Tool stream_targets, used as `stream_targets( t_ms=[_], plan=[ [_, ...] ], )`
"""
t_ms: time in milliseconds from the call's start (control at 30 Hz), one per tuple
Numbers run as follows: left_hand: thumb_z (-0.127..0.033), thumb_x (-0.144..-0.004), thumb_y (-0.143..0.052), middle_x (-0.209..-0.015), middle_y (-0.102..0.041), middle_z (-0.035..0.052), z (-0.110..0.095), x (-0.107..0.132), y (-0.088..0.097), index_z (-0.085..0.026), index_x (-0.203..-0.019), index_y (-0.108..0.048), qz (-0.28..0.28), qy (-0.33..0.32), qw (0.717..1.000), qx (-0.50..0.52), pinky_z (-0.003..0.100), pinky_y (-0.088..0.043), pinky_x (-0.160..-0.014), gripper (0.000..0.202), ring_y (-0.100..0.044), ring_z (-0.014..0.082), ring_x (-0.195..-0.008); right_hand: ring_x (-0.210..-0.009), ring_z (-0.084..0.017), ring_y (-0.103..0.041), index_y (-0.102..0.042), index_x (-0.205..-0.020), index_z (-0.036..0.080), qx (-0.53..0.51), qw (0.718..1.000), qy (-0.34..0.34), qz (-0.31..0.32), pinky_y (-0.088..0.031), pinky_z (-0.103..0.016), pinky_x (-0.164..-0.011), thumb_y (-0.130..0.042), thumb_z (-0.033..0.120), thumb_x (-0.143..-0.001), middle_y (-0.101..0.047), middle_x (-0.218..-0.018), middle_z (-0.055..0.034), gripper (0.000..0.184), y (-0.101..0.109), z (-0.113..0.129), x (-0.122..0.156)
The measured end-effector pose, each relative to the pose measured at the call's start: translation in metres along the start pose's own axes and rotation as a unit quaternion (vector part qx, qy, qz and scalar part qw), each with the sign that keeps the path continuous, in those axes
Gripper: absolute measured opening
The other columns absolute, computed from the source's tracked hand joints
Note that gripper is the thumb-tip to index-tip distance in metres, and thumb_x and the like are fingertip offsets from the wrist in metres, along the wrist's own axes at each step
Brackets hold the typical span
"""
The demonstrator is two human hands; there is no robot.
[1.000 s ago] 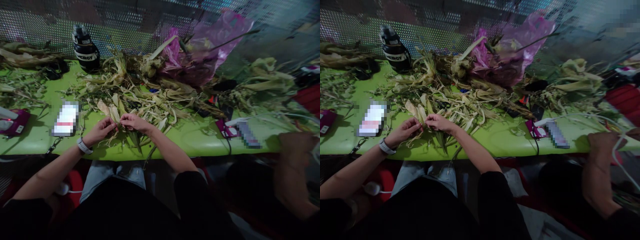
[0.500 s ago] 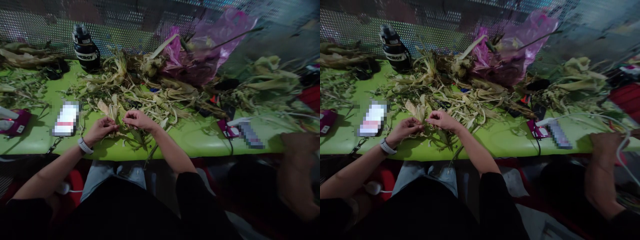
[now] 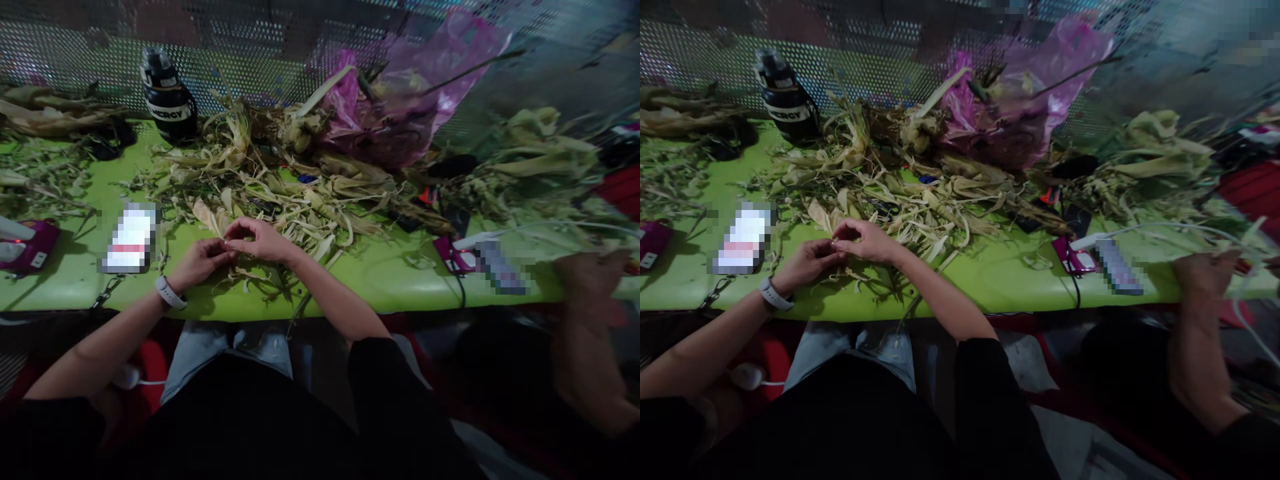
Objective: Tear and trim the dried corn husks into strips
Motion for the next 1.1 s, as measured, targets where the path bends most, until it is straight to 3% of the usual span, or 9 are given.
stream_targets(
  t_ms=[100,200,267,367,533,733,833,1100],
  plan=[
    [-0.053,-0.074,-0.074,-0.069,-0.067,0.0023,-0.005,0.001,0.002,-0.014,-0.082,-0.064,-0.007,0.01,1.0,0.007,0.022,-0.039,-0.05,0.041,-0.052,0.0087,-0.053,-0.098,-0.016,-0.062,-0.057,-0.106,0.016,0.034,0.996,0.044,-0.062,-0.049,-0.036,-0.093,-0.064,0.028,-0.079,-0.058,-0.123,-0.0109,0.031,0.011,0.003,0.002],
    [-0.053,-0.074,-0.072,-0.066,-0.066,0.002,-0.012,0.002,0.002,-0.014,-0.079,-0.064,-0.012,0.01,1.0,0.008,0.021,-0.037,-0.049,0.041,-0.049,0.0085,-0.052,-0.089,-0.014,-0.063,-0.058,-0.096,0.016,0.089,0.994,0.043,-0.054,-0.051,-0.034,-0.085,-0.059,0.024,-0.079,-0.051,-0.134,-0.0138,0.018,0.015,0.002,0.007],
    [-0.053,-0.075,-0.071,-0.067,-0.066,0.0025,-0.014,0.003,0.002,-0.014,-0.079,-0.064,-0.01,0.013,1.0,0.011,0.021,-0.037,-0.05,0.04,-0.049,0.0085,-0.053,-0.088,-0.016,-0.061,-0.059,-0.084,0.016,0.153,0.987,0.052,-0.016,-0.05,-0.034,-0.084,-0.058,0.025,-0.08,-0.057,-0.124,-0.0129,0.01,0.011,0.003,0.011],
    [-0.051,-0.074,-0.073,-0.067,-0.065,0.0016,-0.013,0.003,0.001,-0.013,-0.079,-0.064,-0.004,0.017,1.0,0.02,0.02,-0.036,-0.051,0.039,-0.049,0.0079,-0.054,-0.091,-0.018,-0.059,-0.06,-0.08,0.016,0.249,0.965,0.076,0.012,-0.046,-0.033,-0.084,-0.058,0.03,-0.082,-0.064,-0.105,-0.0109,0.015,0.003,0.006,0.016],
    [-0.052,-0.076,-0.071,-0.063,-0.058,-0.0019,-0.005,0.004,0.002,-0.014,-0.08,-0.062,-0.001,0.007,0.999,0.036,0.02,-0.036,-0.05,0.04,-0.047,0.0071,-0.052,-0.081,-0.019,-0.055,-0.063,-0.079,0.015,0.402,0.912,0.078,-0.007,-0.039,-0.034,-0.08,-0.058,0.035,-0.083,-0.064,-0.084,-0.0077,0.021,-0.011,0.009,0.017],
    [-0.054,-0.074,-0.072,-0.063,-0.059,-0.001,-0.005,0.003,0.002,-0.015,-0.078,-0.063,-0.02,-0.001,1.0,0.002,0.02,-0.036,-0.049,0.04,-0.047,0.0084,-0.054,-0.076,-0.018,-0.053,-0.065,-0.076,0.014,0.476,0.875,0.085,-0.018,-0.033,-0.036,-0.081,-0.054,0.03,-0.083,-0.065,-0.078,-0.0075,0.021,-0.021,0.014,0.018],
    [-0.054,-0.071,-0.074,-0.063,-0.059,-0.0014,-0.003,0.002,0.001,-0.015,-0.076,-0.063,-0.021,0.004,1.0,0.01,0.02,-0.036,-0.049,0.042,-0.047,0.0084,-0.054,-0.074,-0.018,-0.052,-0.065,-0.076,0.013,0.482,0.871,0.089,-0.011,-0.032,-0.036,-0.08,-0.052,0.025,-0.083,-0.065,-0.077,-0.0077,0.019,-0.023,0.012,0.018],
    [-0.042,-0.075,-0.072,-0.064,-0.062,-0.0005,-0.002,0.003,0.002,-0.014,-0.079,-0.064,-0.011,0.02,0.999,0.043,0.021,-0.042,-0.053,0.03,-0.052,0.0089,-0.055,-0.071,-0.016,-0.051,-0.063,-0.072,0.014,0.427,0.899,0.095,-0.01,-0.034,-0.034,-0.081,-0.054,0.021,-0.079,-0.064,-0.073,-0.0049,0.013,-0.016,0.004,0.017]
  ],
)
Point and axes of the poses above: each hand's wrist, its own x-axis away from the middle knuckle, its own y-axis out of the back of the hand, z = x × y, the point moved 6 cm from there along -x, towards the middle knuckle
